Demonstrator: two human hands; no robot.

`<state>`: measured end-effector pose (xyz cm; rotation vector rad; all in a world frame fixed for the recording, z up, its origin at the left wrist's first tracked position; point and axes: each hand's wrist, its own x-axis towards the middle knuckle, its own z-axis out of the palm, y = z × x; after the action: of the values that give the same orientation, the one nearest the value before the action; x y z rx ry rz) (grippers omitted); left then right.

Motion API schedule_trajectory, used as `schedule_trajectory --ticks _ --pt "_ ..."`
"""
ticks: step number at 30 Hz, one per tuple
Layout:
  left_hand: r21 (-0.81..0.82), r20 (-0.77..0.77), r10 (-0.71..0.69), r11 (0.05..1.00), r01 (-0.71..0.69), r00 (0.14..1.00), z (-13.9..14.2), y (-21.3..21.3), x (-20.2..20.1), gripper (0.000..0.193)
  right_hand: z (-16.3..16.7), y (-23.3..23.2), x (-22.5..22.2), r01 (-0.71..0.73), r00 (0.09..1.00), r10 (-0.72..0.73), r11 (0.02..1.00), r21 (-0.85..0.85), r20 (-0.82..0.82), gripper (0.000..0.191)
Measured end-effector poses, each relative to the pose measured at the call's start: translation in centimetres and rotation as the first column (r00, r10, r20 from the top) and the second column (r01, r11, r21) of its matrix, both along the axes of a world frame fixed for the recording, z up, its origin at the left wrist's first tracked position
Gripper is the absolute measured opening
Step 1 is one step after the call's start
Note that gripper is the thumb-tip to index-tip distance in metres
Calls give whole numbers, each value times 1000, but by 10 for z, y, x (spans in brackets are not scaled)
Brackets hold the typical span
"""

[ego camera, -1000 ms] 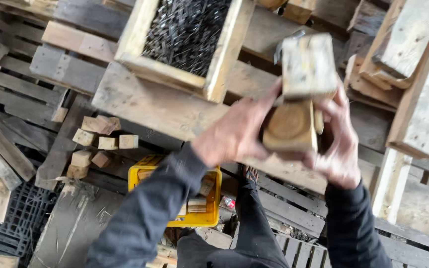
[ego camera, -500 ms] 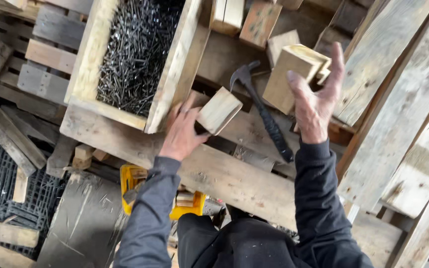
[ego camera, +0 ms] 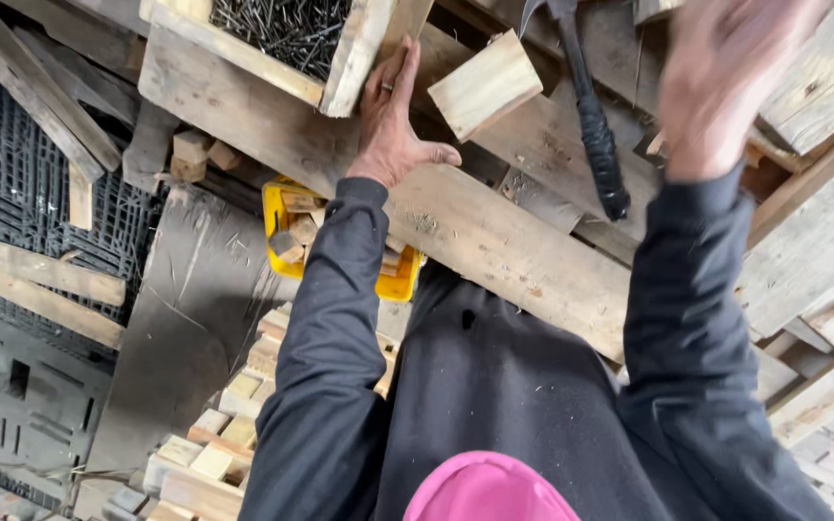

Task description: The person repeatedly picks up small wooden blocks from a yellow bin, places them on a wooden workbench, and uses a hammer to drive nails into them. After hammering, the blocks are placed into a wooden crate filled with nails.

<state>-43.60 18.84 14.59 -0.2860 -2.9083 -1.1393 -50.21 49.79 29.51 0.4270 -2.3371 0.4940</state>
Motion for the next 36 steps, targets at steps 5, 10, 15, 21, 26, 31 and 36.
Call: schedule_trajectory --ticks 5,10,15,21,26,31,36 --pt "158 193 -1 987 -31 981 4 -3 -3 115 -84 10 92 30 815 -83 994 101 574 57" --pt "37 94 278 959 -282 956 0 35 4 100 -129 23 91 84 689 -154 988 132 708 58" --pt "194 -8 291 939 -285 957 -5 73 35 94 -99 21 71 110 638 -192 981 159 746 40" --pt "663 54 208 724 -190 977 16 83 53 108 -42 -2 117 420 502 248 768 -484 829 30" --pt "673 102 222 703 -231 970 36 57 85 87 -21 21 254 579 427 321 621 -528 846 32" --pt "502 75 258 825 -260 963 55 47 129 90 -68 87 361 584 52 242 780 -226 969 48" --pt "379 -34 224 905 -195 974 89 75 177 90 -99 127 376 277 -44 -52 959 62 998 54"
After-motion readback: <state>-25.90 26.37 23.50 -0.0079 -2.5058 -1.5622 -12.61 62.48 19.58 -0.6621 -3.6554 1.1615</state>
